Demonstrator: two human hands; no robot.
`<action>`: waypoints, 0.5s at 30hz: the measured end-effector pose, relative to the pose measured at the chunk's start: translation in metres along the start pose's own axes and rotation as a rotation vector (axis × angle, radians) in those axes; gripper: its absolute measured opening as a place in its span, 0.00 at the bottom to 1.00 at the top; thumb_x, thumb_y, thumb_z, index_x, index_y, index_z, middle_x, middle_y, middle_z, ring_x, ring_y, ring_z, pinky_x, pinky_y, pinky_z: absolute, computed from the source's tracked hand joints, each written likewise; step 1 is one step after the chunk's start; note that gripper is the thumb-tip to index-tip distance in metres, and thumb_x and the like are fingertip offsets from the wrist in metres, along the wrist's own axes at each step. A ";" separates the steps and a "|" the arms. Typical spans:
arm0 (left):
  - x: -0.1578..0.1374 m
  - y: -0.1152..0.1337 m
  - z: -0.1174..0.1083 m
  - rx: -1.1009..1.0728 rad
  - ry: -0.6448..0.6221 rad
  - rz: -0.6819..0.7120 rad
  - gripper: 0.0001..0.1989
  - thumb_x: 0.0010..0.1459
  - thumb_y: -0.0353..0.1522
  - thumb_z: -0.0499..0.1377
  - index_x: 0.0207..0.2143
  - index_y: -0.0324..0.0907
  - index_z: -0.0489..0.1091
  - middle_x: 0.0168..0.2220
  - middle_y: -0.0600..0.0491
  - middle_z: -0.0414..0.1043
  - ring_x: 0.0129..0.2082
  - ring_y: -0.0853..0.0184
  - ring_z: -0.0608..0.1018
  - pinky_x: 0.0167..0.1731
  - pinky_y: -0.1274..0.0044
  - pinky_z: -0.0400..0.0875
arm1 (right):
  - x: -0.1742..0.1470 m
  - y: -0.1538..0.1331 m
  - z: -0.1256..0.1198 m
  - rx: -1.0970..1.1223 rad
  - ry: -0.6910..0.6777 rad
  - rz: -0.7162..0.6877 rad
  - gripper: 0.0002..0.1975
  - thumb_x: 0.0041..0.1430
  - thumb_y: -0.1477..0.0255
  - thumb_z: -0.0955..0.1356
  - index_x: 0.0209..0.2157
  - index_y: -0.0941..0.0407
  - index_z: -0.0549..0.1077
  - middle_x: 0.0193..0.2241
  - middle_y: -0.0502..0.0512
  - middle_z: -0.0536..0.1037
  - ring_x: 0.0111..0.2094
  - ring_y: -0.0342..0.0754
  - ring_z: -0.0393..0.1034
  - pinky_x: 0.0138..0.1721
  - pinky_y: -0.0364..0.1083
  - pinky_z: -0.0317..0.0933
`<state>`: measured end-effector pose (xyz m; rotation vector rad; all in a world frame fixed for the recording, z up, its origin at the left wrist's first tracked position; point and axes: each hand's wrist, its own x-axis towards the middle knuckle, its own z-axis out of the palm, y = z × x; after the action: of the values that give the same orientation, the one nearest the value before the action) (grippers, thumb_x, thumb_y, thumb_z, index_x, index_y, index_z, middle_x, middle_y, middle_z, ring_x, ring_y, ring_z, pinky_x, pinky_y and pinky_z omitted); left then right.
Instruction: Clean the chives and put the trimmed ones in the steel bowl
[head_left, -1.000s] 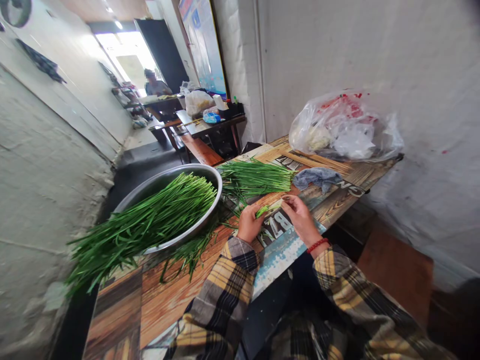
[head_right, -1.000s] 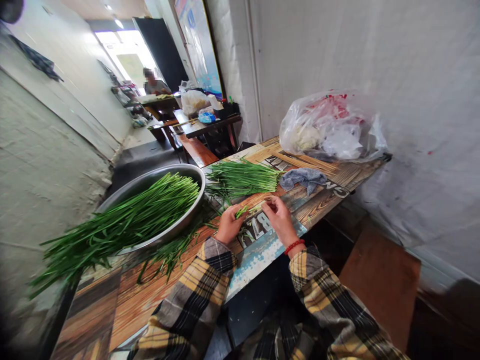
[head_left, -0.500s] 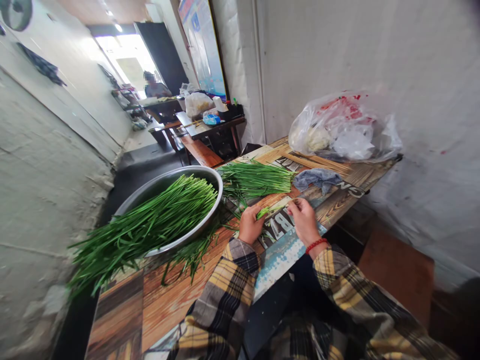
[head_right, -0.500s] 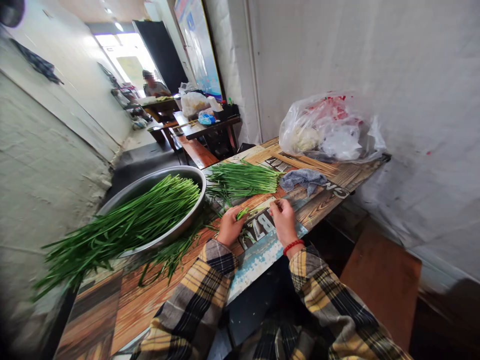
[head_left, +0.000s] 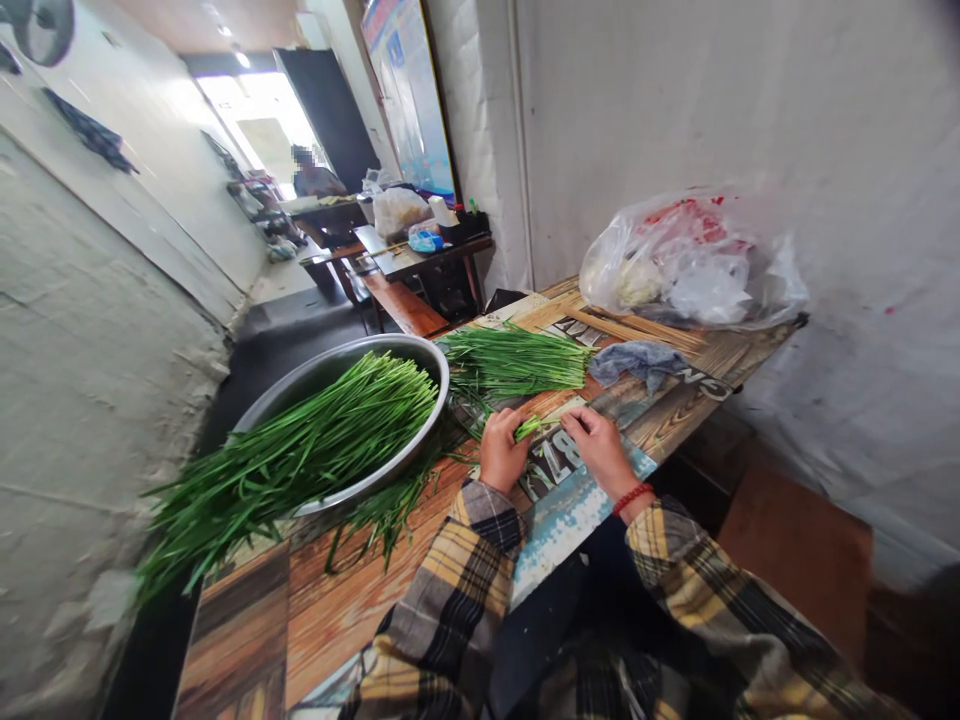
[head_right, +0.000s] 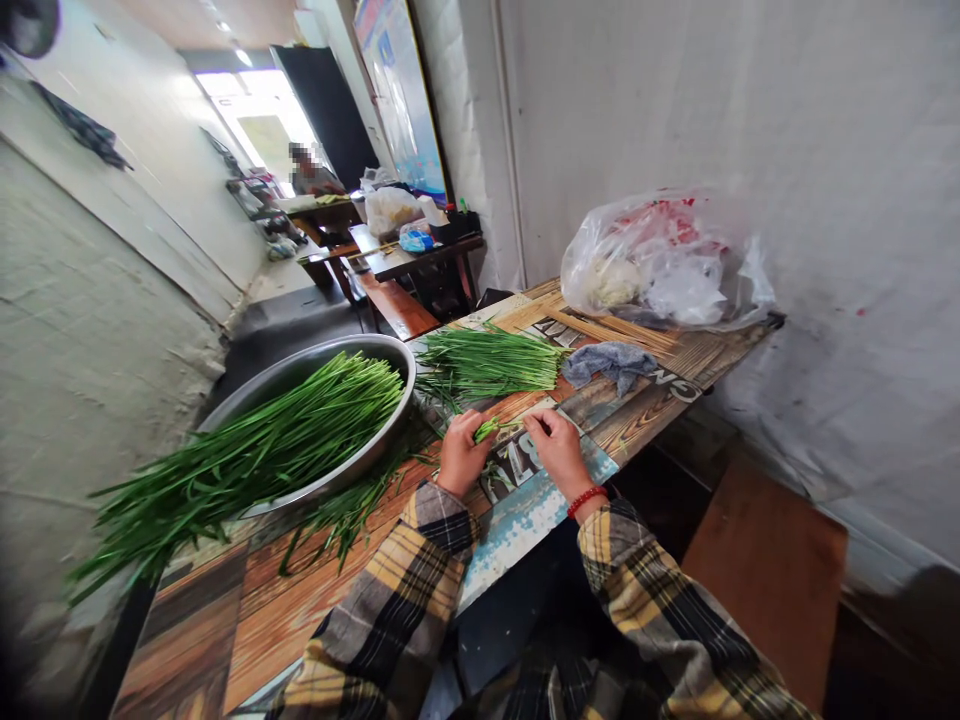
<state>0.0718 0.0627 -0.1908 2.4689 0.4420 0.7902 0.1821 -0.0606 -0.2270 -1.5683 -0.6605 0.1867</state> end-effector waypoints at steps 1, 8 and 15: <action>0.000 0.001 0.000 -0.003 -0.003 0.007 0.05 0.56 0.28 0.58 0.27 0.40 0.70 0.28 0.53 0.68 0.32 0.66 0.68 0.34 0.76 0.58 | 0.000 0.000 0.000 0.027 0.012 0.011 0.16 0.56 0.57 0.65 0.31 0.56 0.74 0.26 0.51 0.73 0.28 0.45 0.64 0.30 0.43 0.58; -0.001 0.002 0.001 0.030 0.003 0.022 0.05 0.55 0.28 0.58 0.26 0.41 0.70 0.28 0.52 0.68 0.33 0.65 0.67 0.35 0.75 0.59 | 0.005 -0.002 -0.006 0.298 0.185 0.147 0.14 0.57 0.58 0.63 0.29 0.54 0.67 0.26 0.51 0.70 0.26 0.43 0.62 0.27 0.42 0.59; -0.001 -0.001 -0.001 -0.002 0.017 0.007 0.04 0.55 0.29 0.59 0.27 0.40 0.70 0.29 0.53 0.69 0.33 0.66 0.68 0.35 0.75 0.60 | 0.004 0.000 -0.007 0.247 0.160 0.117 0.14 0.55 0.58 0.67 0.33 0.54 0.68 0.28 0.50 0.71 0.27 0.44 0.64 0.28 0.43 0.60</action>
<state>0.0705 0.0633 -0.1915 2.4645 0.4393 0.8148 0.1889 -0.0641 -0.2247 -1.3682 -0.4040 0.2189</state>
